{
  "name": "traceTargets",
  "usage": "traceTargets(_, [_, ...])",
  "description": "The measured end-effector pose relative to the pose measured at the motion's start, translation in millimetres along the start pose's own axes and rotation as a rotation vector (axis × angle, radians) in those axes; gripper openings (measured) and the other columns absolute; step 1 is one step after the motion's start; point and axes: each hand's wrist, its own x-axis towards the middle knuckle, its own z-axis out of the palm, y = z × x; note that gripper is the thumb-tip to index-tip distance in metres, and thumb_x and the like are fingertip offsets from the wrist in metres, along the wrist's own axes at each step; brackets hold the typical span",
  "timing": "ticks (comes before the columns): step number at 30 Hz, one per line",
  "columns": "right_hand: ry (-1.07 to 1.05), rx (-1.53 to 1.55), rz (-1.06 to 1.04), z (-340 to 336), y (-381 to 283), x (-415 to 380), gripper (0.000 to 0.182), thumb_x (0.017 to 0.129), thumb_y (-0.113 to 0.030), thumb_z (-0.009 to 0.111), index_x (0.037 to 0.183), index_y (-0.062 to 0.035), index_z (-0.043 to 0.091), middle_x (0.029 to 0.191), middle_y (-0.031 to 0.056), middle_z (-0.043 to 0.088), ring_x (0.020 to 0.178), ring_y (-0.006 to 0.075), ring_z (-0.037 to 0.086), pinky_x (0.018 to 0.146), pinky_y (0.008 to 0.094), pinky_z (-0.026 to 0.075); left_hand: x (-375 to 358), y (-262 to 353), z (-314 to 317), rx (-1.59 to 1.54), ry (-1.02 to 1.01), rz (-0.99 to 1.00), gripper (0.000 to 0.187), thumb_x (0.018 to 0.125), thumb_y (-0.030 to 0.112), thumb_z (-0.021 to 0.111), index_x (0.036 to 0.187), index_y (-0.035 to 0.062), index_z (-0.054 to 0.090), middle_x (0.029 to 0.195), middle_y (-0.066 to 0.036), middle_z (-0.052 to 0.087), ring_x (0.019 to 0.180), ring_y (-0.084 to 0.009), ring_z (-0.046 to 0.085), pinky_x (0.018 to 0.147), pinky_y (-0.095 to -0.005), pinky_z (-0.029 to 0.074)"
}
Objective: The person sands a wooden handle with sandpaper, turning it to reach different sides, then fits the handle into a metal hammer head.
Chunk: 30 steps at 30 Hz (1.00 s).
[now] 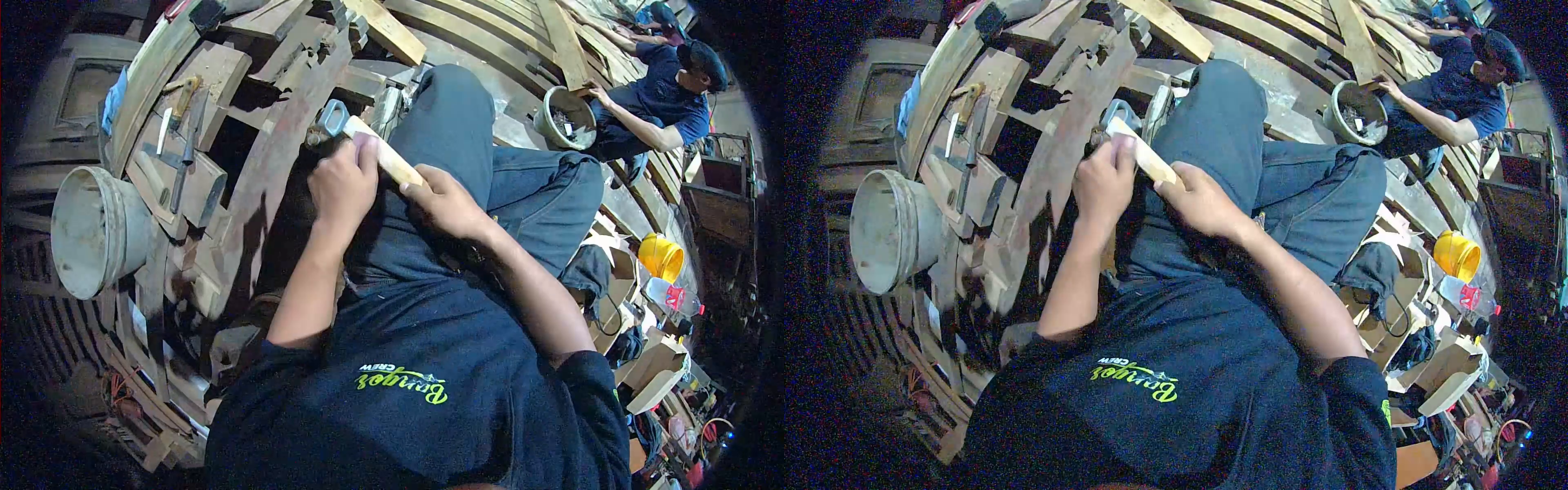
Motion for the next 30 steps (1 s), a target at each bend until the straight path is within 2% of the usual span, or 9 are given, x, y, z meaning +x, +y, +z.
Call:
traceTargets(2, [-0.025, 0.030, 0.099, -1, -6, 3, 0.037, 0.098, -0.031, 0.061, 0.107, 0.0047, 0.061, 0.088, 0.0201, 0.066, 0.084, 0.0287, 0.064, 0.079, 0.0433, 0.049, 7, -4, 0, -0.049, 0.079, -0.013, 0.046, 0.101, 0.046, 0.054, 0.093, 0.0039, 0.070, 0.081, -0.027, 0.071, 0.079, -0.0474, 0.070, 0.073, -0.0577, 0.054])
traceTargets(8, [-0.027, 0.083, 0.070, -3, 5, -1, 0.036, 0.098, -0.030, 0.061, 0.107, 0.0048, 0.061, 0.085, 0.0165, 0.065, 0.081, 0.0238, 0.062, 0.077, 0.0421, 0.050, -19, 15, -7, -0.142, -0.045, 0.091, 0.046, 0.101, 0.047, 0.053, 0.094, 0.0049, 0.070, 0.082, -0.027, 0.070, 0.082, -0.0488, 0.069, 0.075, -0.0584, 0.053])
traceTargets(12, [-0.043, 0.081, 0.080, -2, -3, 5, 0.038, 0.098, -0.031, 0.061, 0.106, 0.0058, 0.062, 0.083, 0.0139, 0.065, 0.080, 0.0203, 0.061, 0.075, 0.0396, 0.049, 22, -7, 4, -0.087, 0.043, -0.052, 0.047, 0.102, 0.045, 0.052, 0.092, 0.0029, 0.070, 0.085, -0.029, 0.071, 0.083, -0.0486, 0.069, 0.076, -0.0586, 0.053])
traceTargets(14, [-0.080, 0.180, 0.130, -2, 3, 4, 0.025, 0.104, -0.028, 0.058, 0.108, -0.0036, 0.058, 0.071, -0.0022, 0.052, 0.056, 0.0072, 0.048, 0.049, 0.0265, 0.037, 11, 0, 5, -0.062, 0.056, -0.015, 0.047, 0.101, 0.046, 0.053, 0.096, 0.0034, 0.072, 0.085, -0.029, 0.070, 0.084, -0.0489, 0.069, 0.078, -0.0590, 0.053])
traceTargets(16, [-0.070, 0.173, 0.075, 0, 16, 5, 0.026, 0.104, -0.028, 0.058, 0.107, -0.0027, 0.058, 0.072, -0.0023, 0.052, 0.057, 0.0077, 0.048, 0.050, 0.0275, 0.037, -12, 16, 0, -0.048, -0.070, 0.008, 0.047, 0.101, 0.047, 0.053, 0.097, 0.0035, 0.072, 0.083, -0.028, 0.070, 0.084, -0.0492, 0.069, 0.078, -0.0592, 0.053])
traceTargets(18, [0.043, 0.008, -0.167, 4, 25, 6, 0.026, 0.104, -0.028, 0.058, 0.104, -0.0025, 0.058, 0.072, -0.0023, 0.052, 0.057, 0.0084, 0.047, 0.050, 0.0283, 0.038, -12, 10, -1, -0.077, -0.067, 0.059, 0.048, 0.101, 0.048, 0.052, 0.096, 0.0042, 0.072, 0.081, -0.028, 0.070, 0.082, -0.0490, 0.069, 0.076, -0.0595, 0.053])
traceTargets(23, [-0.071, 0.057, 0.105, -3, -12, 1, 0.023, 0.104, -0.026, 0.058, 0.101, -0.0028, 0.056, 0.071, -0.0020, 0.052, 0.059, 0.0081, 0.047, 0.052, 0.0287, 0.038, 29, -16, 5, -0.010, 0.081, -0.069, 0.051, 0.103, 0.047, 0.048, 0.106, 0.0020, 0.072, 0.089, -0.028, 0.071, 0.087, -0.0482, 0.069, 0.079, -0.0573, 0.054])
traceTargets(28, [-0.059, 0.091, 0.037, -4, 5, -3, 0.025, 0.103, -0.026, 0.059, 0.108, -0.0016, 0.059, 0.073, -0.0012, 0.054, 0.060, 0.0082, 0.048, 0.054, 0.0289, 0.039, -5, 5, -2, 0.043, -0.073, -0.052, 0.053, 0.101, 0.050, 0.050, 0.099, 0.0017, 0.072, 0.086, -0.030, 0.070, 0.086, -0.0495, 0.069, 0.079, -0.0590, 0.053])
traceTargets(30, [-0.011, 0.001, -0.048, 0, 2, 0, 0.027, 0.103, -0.027, 0.059, 0.112, -0.0014, 0.059, 0.074, -0.0014, 0.054, 0.062, 0.0076, 0.048, 0.054, 0.0281, 0.039, 13, -12, 2, -0.003, 0.040, -0.057, 0.055, 0.102, 0.051, 0.048, 0.099, 0.0016, 0.072, 0.087, -0.028, 0.071, 0.086, -0.0487, 0.069, 0.079, -0.0583, 0.053])
